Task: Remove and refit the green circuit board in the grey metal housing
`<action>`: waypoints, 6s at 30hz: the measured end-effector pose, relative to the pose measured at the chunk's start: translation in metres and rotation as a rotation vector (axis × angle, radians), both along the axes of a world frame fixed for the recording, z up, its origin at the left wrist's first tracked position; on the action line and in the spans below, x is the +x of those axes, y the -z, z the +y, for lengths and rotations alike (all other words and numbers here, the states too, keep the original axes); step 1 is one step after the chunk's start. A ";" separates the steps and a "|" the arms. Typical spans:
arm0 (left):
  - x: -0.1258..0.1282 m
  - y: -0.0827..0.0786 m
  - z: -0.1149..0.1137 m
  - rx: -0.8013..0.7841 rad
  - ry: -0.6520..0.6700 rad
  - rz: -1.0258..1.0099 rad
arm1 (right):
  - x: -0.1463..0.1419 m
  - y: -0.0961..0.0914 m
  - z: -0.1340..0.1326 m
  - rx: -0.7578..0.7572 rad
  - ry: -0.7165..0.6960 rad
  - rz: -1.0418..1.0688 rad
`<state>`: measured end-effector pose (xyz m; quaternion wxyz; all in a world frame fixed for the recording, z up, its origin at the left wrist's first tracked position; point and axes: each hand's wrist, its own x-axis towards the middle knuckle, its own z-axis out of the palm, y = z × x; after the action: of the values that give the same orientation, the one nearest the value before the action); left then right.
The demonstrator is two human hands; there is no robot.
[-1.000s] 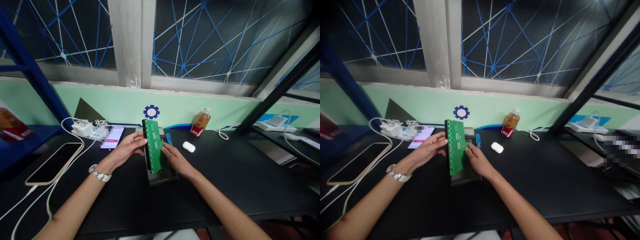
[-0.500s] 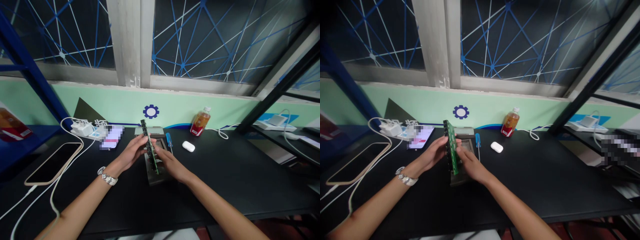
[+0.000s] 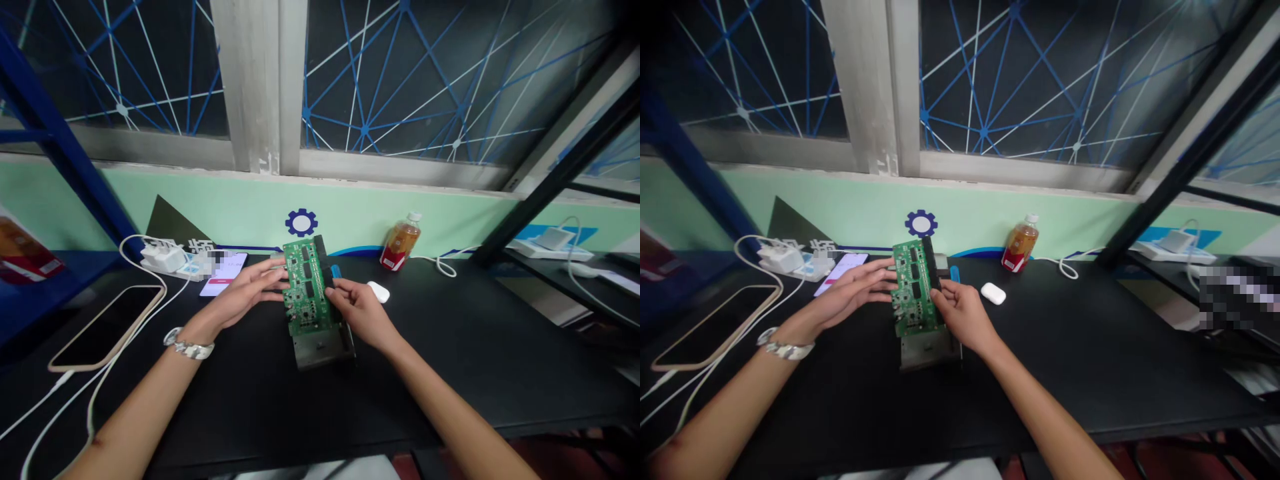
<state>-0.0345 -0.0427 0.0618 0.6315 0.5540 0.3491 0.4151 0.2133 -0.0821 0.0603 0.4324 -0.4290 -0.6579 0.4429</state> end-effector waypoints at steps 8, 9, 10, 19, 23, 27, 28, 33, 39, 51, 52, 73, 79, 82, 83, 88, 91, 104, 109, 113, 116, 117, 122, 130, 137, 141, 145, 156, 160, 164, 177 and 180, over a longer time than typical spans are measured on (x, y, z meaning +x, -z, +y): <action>0.003 0.004 0.001 0.062 0.069 -0.016 | -0.002 0.022 0.007 0.071 -0.012 -0.208; 0.007 0.006 0.000 0.073 0.062 -0.031 | -0.004 0.023 0.006 0.071 -0.024 -0.206; 0.010 0.007 -0.001 0.085 0.055 -0.046 | -0.007 0.023 0.005 0.067 -0.043 -0.197; 0.029 0.010 -0.012 0.149 0.275 -0.095 | -0.015 0.020 0.001 0.100 -0.104 -0.063; 0.031 0.011 -0.015 0.335 0.198 -0.025 | -0.014 0.022 0.005 0.104 -0.117 0.024; 0.034 0.009 -0.023 0.737 0.028 0.197 | -0.014 0.022 0.003 0.299 0.024 -0.009; 0.035 0.009 -0.024 0.846 -0.002 0.257 | -0.014 0.021 0.002 0.337 0.069 -0.034; 0.036 0.007 -0.027 1.222 -0.008 0.429 | -0.018 0.017 -0.006 0.333 0.171 -0.016; 0.033 0.009 -0.023 1.367 0.015 0.473 | -0.014 0.015 0.000 -0.001 0.070 0.063; 0.033 0.012 -0.019 1.183 -0.098 0.569 | -0.016 0.011 -0.003 -0.269 -0.038 0.294; 0.033 0.011 -0.020 1.120 -0.134 0.540 | -0.016 0.013 -0.001 -0.223 -0.013 0.280; 0.019 0.017 0.000 0.337 -0.163 0.201 | 0.002 0.019 0.009 0.197 0.323 -0.082; 0.012 0.024 0.008 0.196 -0.041 0.154 | 0.001 0.017 0.009 0.012 0.024 0.049; 0.016 0.025 0.006 0.165 0.046 0.100 | -0.007 0.013 0.000 0.088 0.069 0.087; 0.019 0.025 0.005 0.159 0.058 0.076 | -0.010 0.012 -0.004 0.099 0.070 0.092; 0.032 0.027 0.000 0.138 0.027 0.041 | -0.022 0.014 -0.019 0.067 0.042 0.119; 0.033 0.029 0.001 0.162 -0.013 0.051 | -0.021 0.014 -0.020 0.085 0.088 0.099; 0.008 -0.004 -0.005 0.241 0.055 0.101 | 0.005 -0.005 0.004 -0.125 0.007 0.364; -0.002 -0.009 -0.007 0.130 0.184 0.068 | 0.012 -0.001 0.006 -0.184 0.046 0.463; 0.001 -0.004 -0.006 0.080 0.140 0.087 | 0.009 0.002 0.006 -0.113 0.093 0.269; 0.006 0.000 -0.005 0.086 0.131 0.115 | 0.006 0.007 0.008 -0.053 0.062 0.219; 0.007 0.001 -0.006 0.084 0.132 0.119 | 0.005 0.010 0.009 -0.048 0.049 0.223; 0.021 0.002 -0.012 0.043 0.126 0.050 | -0.001 0.023 0.013 -0.072 -0.027 0.238; 0.038 0.007 -0.022 0.016 0.050 -0.201 | -0.022 0.032 0.005 -0.119 -0.116 0.381; 0.041 0.002 -0.025 0.095 -0.019 -0.171 | -0.022 0.024 0.002 -0.317 -0.160 0.481; 0.040 0.003 -0.022 0.175 -0.136 -0.113 | -0.014 0.018 0.003 -0.391 -0.154 0.482; 0.026 0.003 -0.014 0.436 -0.166 0.122 | -0.008 0.018 0.007 -0.440 -0.197 0.459; 0.004 0.003 -0.006 0.839 -0.322 0.630 | 0.009 0.005 0.008 -0.368 -0.261 0.624; 0.013 0.009 -0.006 0.742 -0.336 0.646 | 0.010 -0.001 0.004 -0.253 -0.265 0.465; 0.021 0.019 -0.006 0.547 -0.243 0.538 | 0.002 -0.002 -0.001 -0.164 -0.148 0.275; 0.040 0.029 -0.012 0.329 -0.077 0.299 | -0.015 0.011 -0.016 0.229 0.084 0.007; 0.039 0.029 -0.012 0.345 -0.096 0.300 | -0.014 0.010 -0.015 0.211 0.069 -0.008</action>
<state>0.0040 -0.0543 0.0326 0.4481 0.6919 0.3889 0.4113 0.1997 -0.0970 0.0506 0.4876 -0.4053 -0.6872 0.3544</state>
